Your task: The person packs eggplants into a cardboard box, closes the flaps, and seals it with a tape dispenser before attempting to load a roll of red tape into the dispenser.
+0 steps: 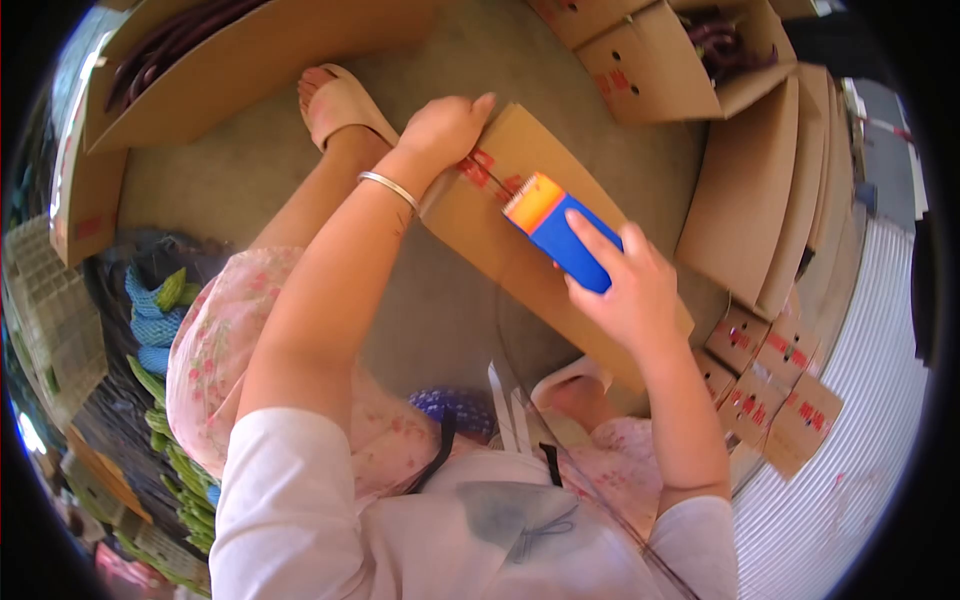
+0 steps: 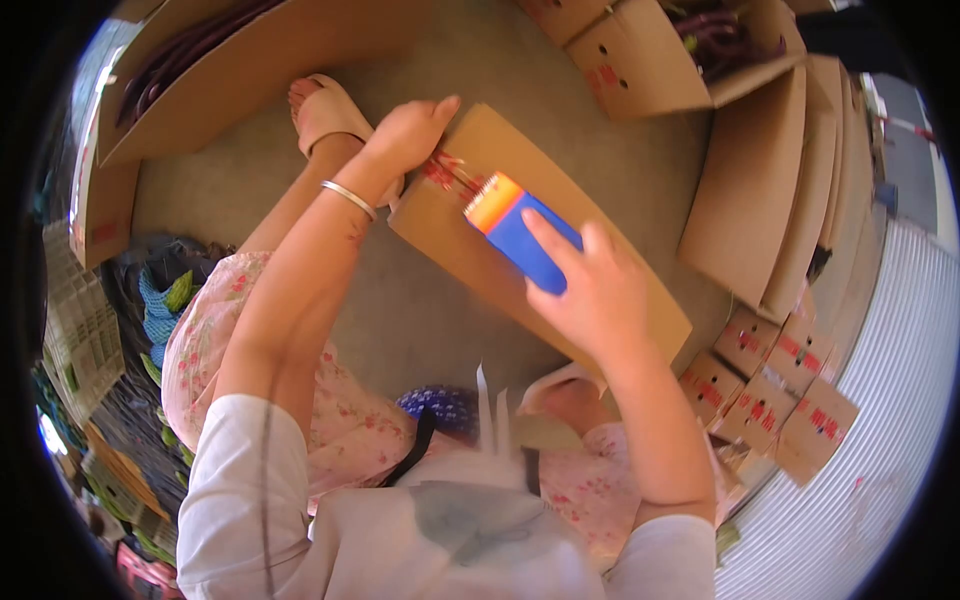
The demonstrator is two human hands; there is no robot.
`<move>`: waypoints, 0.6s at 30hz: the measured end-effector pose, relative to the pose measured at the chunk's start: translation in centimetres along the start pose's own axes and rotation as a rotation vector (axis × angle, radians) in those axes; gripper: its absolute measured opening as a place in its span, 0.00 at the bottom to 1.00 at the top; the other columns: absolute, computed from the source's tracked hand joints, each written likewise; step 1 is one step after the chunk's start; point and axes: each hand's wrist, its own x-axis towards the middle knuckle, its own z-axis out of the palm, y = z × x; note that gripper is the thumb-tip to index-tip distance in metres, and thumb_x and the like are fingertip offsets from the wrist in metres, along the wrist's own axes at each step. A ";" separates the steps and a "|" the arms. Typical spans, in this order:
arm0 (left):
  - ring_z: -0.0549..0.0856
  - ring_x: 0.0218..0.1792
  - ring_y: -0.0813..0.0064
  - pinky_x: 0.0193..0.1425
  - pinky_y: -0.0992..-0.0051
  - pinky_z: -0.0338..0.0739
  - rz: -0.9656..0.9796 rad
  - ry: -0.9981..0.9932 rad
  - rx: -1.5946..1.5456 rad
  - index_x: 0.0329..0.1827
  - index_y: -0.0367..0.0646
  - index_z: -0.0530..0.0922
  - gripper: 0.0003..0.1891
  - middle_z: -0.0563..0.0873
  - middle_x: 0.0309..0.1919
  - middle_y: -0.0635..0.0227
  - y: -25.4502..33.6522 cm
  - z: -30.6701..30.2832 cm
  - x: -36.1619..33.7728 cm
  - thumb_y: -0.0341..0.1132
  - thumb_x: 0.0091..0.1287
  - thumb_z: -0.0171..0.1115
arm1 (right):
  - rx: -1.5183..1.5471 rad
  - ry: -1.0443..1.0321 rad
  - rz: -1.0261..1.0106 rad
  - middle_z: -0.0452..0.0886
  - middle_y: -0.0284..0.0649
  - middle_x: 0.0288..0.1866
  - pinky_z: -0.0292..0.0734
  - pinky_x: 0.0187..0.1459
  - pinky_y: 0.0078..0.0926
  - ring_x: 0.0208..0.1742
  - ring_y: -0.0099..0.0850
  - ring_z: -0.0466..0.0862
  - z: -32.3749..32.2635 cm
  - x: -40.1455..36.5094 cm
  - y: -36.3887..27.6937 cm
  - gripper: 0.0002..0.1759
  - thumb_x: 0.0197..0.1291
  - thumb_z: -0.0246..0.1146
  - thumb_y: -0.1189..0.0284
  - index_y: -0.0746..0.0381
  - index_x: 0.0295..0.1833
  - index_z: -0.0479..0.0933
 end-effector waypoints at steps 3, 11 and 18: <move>0.83 0.51 0.51 0.55 0.56 0.76 -0.114 0.074 -0.175 0.66 0.41 0.68 0.29 0.85 0.47 0.50 3.2 2.3 -2.4 0.55 0.74 0.41 | 0.009 -0.051 0.016 0.72 0.41 0.36 0.80 0.36 0.37 0.33 0.40 0.81 -0.4 0.5 -0.2 0.36 0.46 0.70 0.61 0.36 0.66 0.73; 0.81 0.55 0.48 0.58 0.56 0.74 -0.138 0.385 0.260 0.68 0.46 0.66 0.30 0.84 0.52 0.50 3.7 3.4 -2.6 0.58 0.74 0.39 | 0.148 -0.116 0.062 0.73 0.43 0.37 0.80 0.37 0.39 0.33 0.41 0.80 -3.1 -10.9 7.9 0.36 0.45 0.69 0.64 0.37 0.66 0.74; 0.67 0.71 0.54 0.73 0.50 0.58 0.189 0.853 0.835 0.72 0.51 0.64 0.27 0.71 0.69 0.58 3.3 7.4 -0.9 0.51 0.73 0.46 | -0.056 -0.266 0.204 0.72 0.41 0.37 0.80 0.36 0.37 0.36 0.39 0.81 -0.7 -25.2 17.6 0.37 0.41 0.70 0.64 0.37 0.64 0.75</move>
